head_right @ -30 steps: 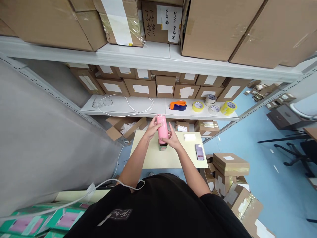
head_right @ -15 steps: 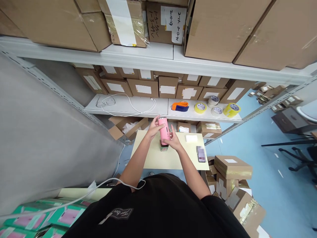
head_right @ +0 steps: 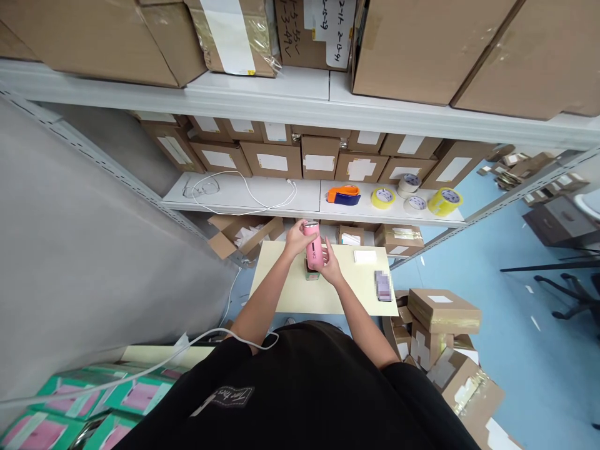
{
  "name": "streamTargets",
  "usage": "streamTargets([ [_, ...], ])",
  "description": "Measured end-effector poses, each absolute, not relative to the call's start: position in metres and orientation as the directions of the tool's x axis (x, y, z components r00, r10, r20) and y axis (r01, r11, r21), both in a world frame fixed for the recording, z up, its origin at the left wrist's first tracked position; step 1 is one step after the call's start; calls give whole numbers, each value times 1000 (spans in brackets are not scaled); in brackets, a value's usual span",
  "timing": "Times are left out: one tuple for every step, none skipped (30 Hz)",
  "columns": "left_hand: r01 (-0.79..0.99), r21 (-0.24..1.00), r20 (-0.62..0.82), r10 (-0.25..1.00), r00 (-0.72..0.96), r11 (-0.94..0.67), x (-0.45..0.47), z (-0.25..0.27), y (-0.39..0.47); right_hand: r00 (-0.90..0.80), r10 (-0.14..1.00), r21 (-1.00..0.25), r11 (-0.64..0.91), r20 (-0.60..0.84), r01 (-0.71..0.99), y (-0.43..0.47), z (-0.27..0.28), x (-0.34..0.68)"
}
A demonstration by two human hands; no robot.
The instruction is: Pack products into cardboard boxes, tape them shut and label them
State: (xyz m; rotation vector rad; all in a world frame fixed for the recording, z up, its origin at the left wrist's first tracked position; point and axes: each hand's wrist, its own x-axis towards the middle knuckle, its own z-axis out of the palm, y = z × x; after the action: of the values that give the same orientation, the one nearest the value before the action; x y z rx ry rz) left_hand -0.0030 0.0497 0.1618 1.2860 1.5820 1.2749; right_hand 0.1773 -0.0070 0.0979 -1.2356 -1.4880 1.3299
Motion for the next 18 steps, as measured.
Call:
streamTargets([
  [233,972,46,968,-248,14,-4,156,49,-239,968,-989,-39,-72,141,-6,86,181],
  [208,978,35,966,-255,19,-5,149,49,-217,970,-985,-81,-113,149,-4,74,184],
  [188,982,22,965,-260,28,-6,143,47,-168,971,-973,-139,-170,183,-1,62,188],
  [176,983,6,965,-262,42,-6,137,45,-114,967,-953,-199,-229,229,1,50,190],
  [175,983,-11,965,-261,59,-6,131,42,-63,956,-925,-261,-288,277,3,39,192],
  [183,980,-25,967,-255,74,-5,125,39,-17,940,-892,-318,-341,320,5,29,192],
  [197,977,-37,968,-247,87,-4,119,35,18,924,-860,-363,-382,358,6,19,192],
  [212,972,-44,970,-240,97,-2,113,31,43,909,-830,-397,-415,391,7,11,191],
  [226,969,-48,971,-234,102,0,106,27,60,898,-806,-419,-436,418,7,4,189],
  [236,966,-48,972,-229,104,2,99,22,67,892,-789,-428,-446,441,6,-2,187],
  [245,964,-45,972,-230,103,4,91,18,72,891,-778,-429,-449,459,5,-7,185],
  [258,961,-39,973,-228,99,5,84,13,77,890,-770,-429,-449,473,4,-11,183],
  [278,956,-27,975,-221,90,6,77,9,82,890,-763,-430,-449,483,4,-15,181],
  [305,949,-14,978,-208,79,7,70,4,85,890,-760,-430,-448,488,3,-18,179],
  [335,940,-4,981,-194,71,8,63,0,90,890,-758,-431,-448,490,3,-20,178],
  [362,929,-2,984,-180,68,8,56,-5,94,888,-756,-434,-450,489,3,-22,177],
  [386,919,-12,986,-169,77,8,50,-8,96,886,-756,-439,-453,486,4,-24,176],
  [405,909,-31,986,-164,96,7,44,-12,96,884,-757,-444,-458,480,4,-26,175],
])
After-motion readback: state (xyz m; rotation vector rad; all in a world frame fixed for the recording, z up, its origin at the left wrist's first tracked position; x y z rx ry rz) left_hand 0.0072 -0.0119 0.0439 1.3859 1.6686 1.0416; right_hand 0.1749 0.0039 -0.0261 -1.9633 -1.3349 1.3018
